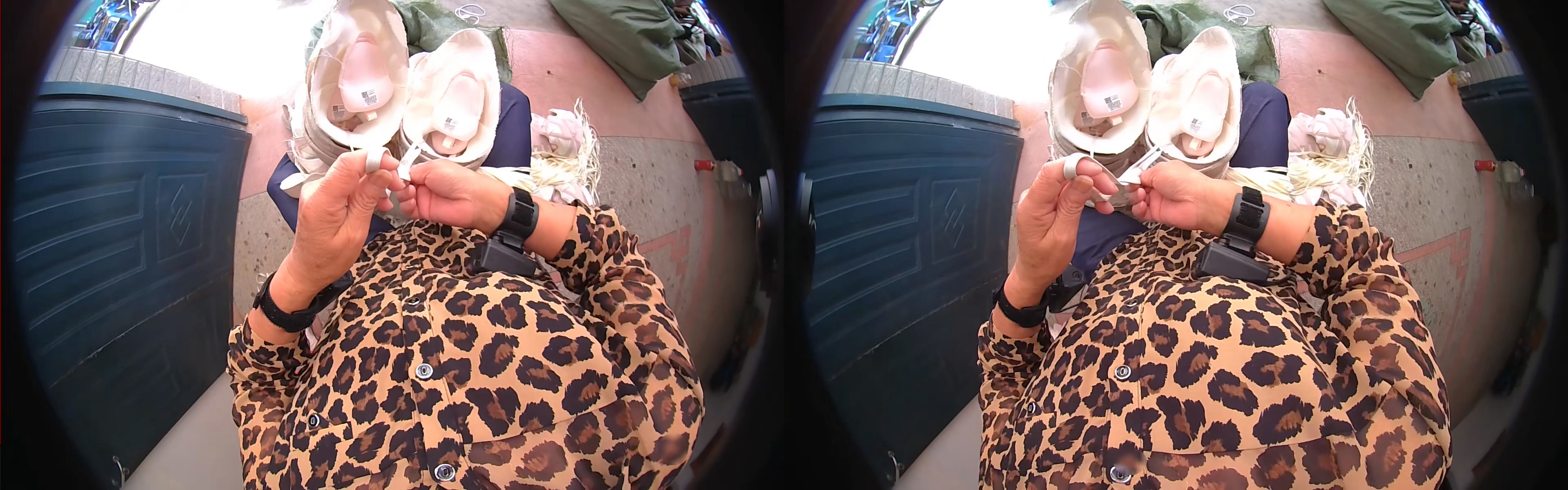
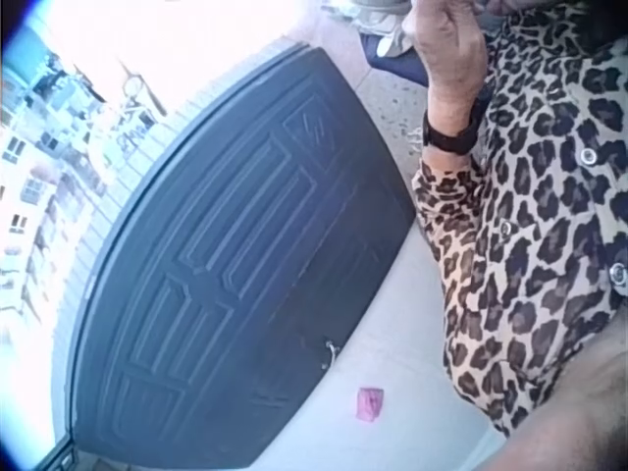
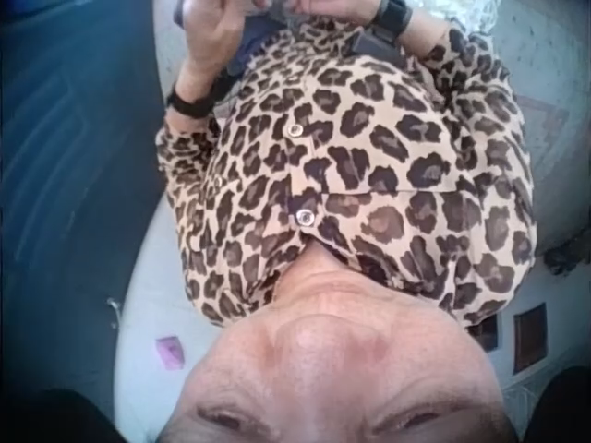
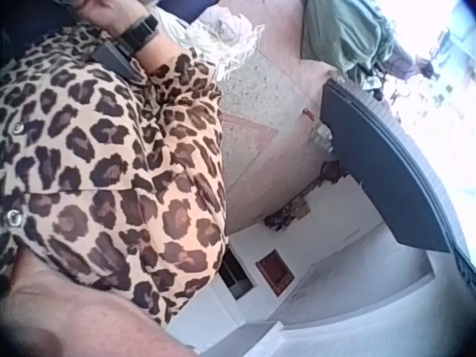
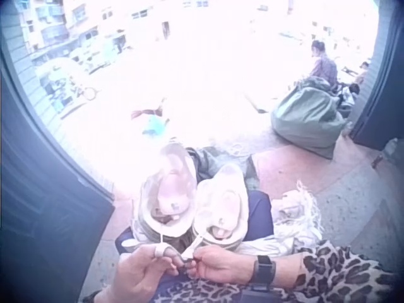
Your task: The recorder is lacing and organizing white athletic shoes.
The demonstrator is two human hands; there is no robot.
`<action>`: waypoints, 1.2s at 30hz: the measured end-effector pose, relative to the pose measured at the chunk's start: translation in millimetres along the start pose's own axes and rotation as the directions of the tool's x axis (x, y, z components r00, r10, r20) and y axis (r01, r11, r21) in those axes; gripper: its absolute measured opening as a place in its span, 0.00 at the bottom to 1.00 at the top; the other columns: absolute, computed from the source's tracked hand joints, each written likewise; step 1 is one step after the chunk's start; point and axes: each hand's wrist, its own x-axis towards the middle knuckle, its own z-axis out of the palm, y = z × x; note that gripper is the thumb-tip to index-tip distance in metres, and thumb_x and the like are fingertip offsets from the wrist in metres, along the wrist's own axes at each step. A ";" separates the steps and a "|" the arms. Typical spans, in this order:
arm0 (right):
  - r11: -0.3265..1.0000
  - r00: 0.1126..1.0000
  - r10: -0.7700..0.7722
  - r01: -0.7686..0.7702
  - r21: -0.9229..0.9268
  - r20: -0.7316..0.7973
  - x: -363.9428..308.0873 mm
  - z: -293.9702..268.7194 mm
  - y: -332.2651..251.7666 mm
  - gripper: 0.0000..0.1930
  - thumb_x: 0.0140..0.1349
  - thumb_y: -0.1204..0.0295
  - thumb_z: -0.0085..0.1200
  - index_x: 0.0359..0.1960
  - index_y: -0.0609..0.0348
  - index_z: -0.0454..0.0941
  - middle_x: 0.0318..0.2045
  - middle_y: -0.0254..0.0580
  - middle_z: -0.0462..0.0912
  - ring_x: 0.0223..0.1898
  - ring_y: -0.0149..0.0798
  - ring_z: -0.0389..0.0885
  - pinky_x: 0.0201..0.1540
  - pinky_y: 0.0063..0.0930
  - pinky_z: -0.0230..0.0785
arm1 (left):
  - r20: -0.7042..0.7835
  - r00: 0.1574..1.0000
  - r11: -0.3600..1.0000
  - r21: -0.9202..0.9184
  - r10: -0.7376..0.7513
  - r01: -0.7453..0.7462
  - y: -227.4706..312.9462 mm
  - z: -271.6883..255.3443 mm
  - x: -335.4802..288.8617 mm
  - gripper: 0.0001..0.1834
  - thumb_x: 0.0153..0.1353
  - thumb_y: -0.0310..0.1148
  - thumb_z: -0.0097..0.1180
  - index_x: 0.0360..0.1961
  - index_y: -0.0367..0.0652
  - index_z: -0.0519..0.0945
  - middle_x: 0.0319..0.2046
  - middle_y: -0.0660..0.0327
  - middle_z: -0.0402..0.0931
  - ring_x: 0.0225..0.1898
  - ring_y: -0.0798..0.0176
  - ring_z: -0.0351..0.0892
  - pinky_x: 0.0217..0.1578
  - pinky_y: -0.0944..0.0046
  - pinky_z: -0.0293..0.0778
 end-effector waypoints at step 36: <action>0.972 0.842 -0.194 0.096 0.215 0.503 16.5 16.0 -8.9 0.09 0.64 0.73 0.44 0.44 0.62 0.71 0.38 0.38 0.77 0.32 0.30 0.73 0.42 0.31 0.68 | -0.227 0.961 0.975 0.192 0.155 -0.112 2.2 -8.2 4.7 0.38 0.64 0.23 0.44 0.68 0.46 0.36 0.39 0.51 0.77 0.20 0.74 0.71 0.19 0.76 0.69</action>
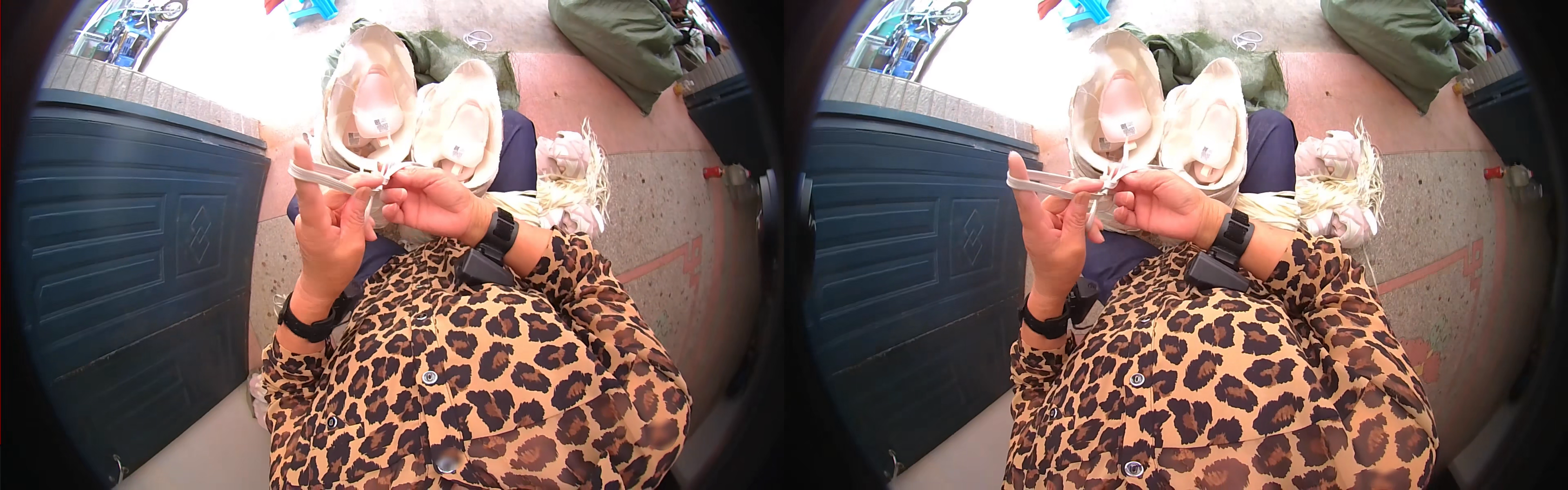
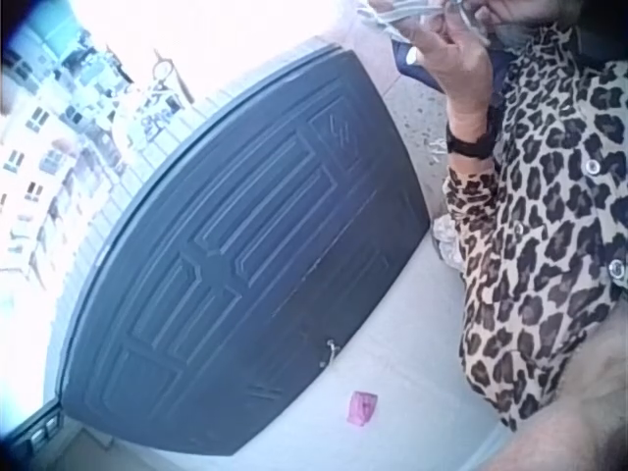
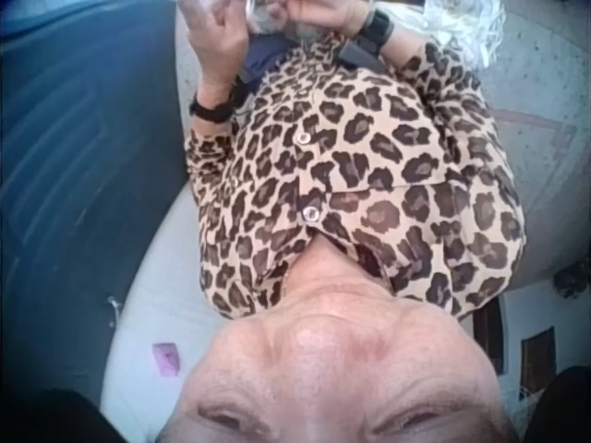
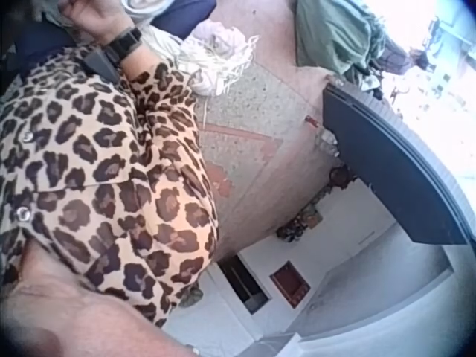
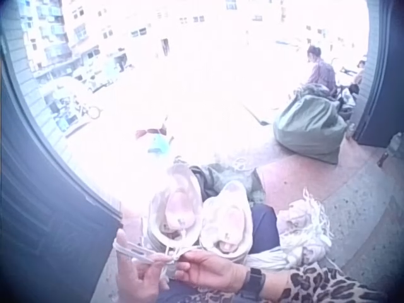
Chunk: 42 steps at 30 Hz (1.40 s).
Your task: The recorder is lacing and organizing white athletic shoes.
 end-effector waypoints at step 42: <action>0.693 0.916 0.350 -0.395 -0.603 -0.198 -18.3 22.7 -10.3 0.08 0.63 0.65 0.50 0.31 0.54 0.72 0.22 0.33 0.75 0.18 0.25 0.70 0.26 0.22 0.66 | 0.423 0.591 0.645 -0.019 -0.687 0.764 -33.9 14.5 18.4 0.28 0.61 0.58 0.43 0.26 0.41 0.71 0.13 0.67 0.69 0.10 0.77 0.67 0.06 0.77 0.57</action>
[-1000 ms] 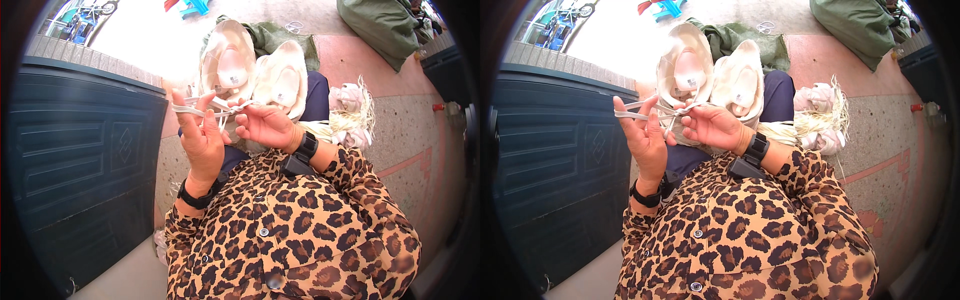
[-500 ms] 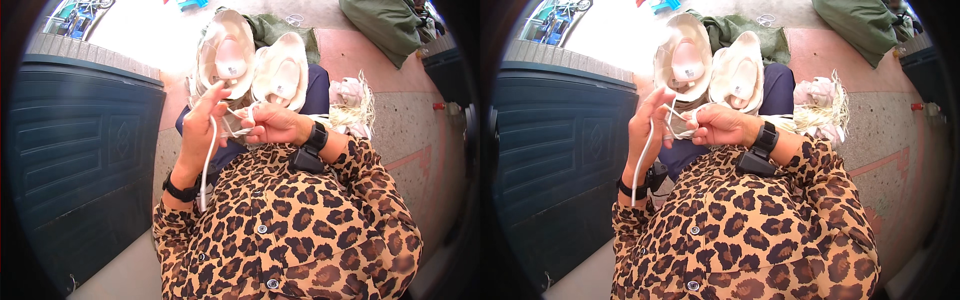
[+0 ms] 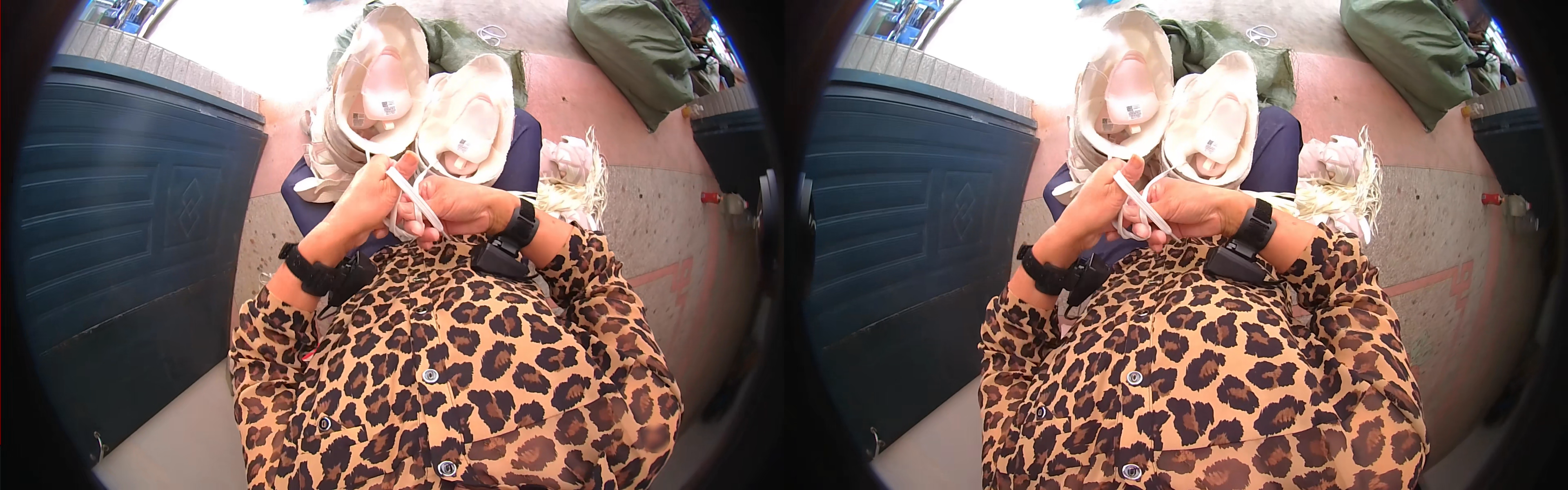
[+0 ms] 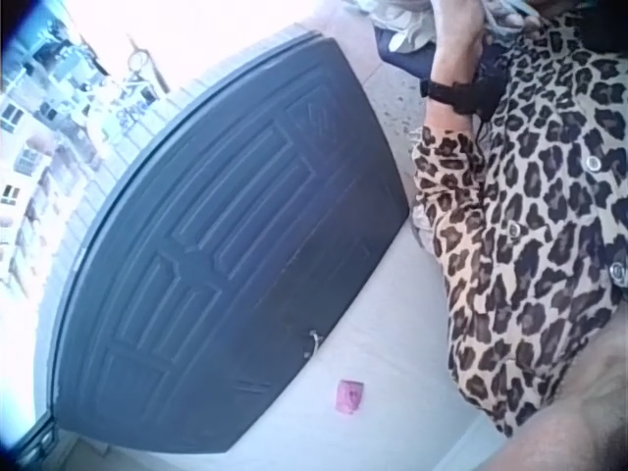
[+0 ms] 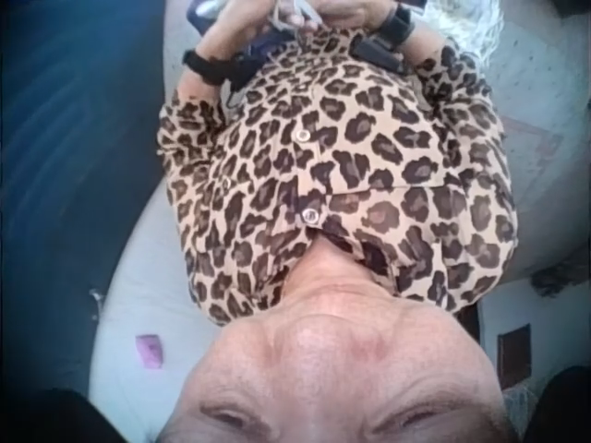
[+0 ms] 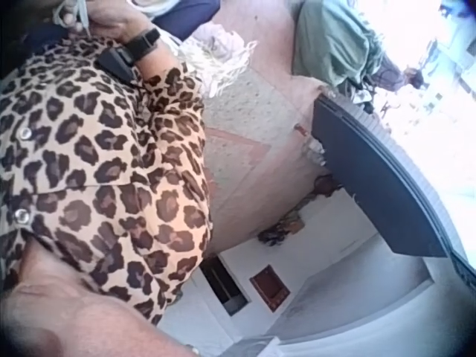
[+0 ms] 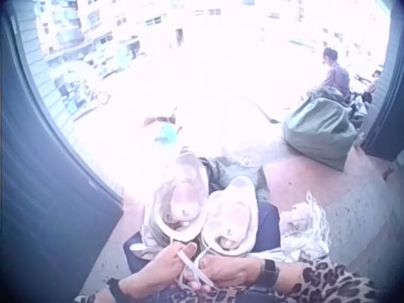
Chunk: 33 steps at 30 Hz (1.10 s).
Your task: The recorder is lacing and organizing white athletic shoes.
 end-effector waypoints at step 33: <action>0.983 0.988 -0.121 0.132 0.126 -0.096 -0.9 -2.6 4.1 0.10 0.61 0.75 0.49 0.44 0.61 0.72 0.39 0.37 0.77 0.36 0.27 0.76 0.43 0.23 0.70 | -0.451 0.826 0.938 0.230 0.339 -0.260 -20.8 -4.8 -33.6 0.11 0.60 0.34 0.54 0.31 0.34 0.77 0.17 0.62 0.72 0.17 0.73 0.69 0.19 0.68 0.65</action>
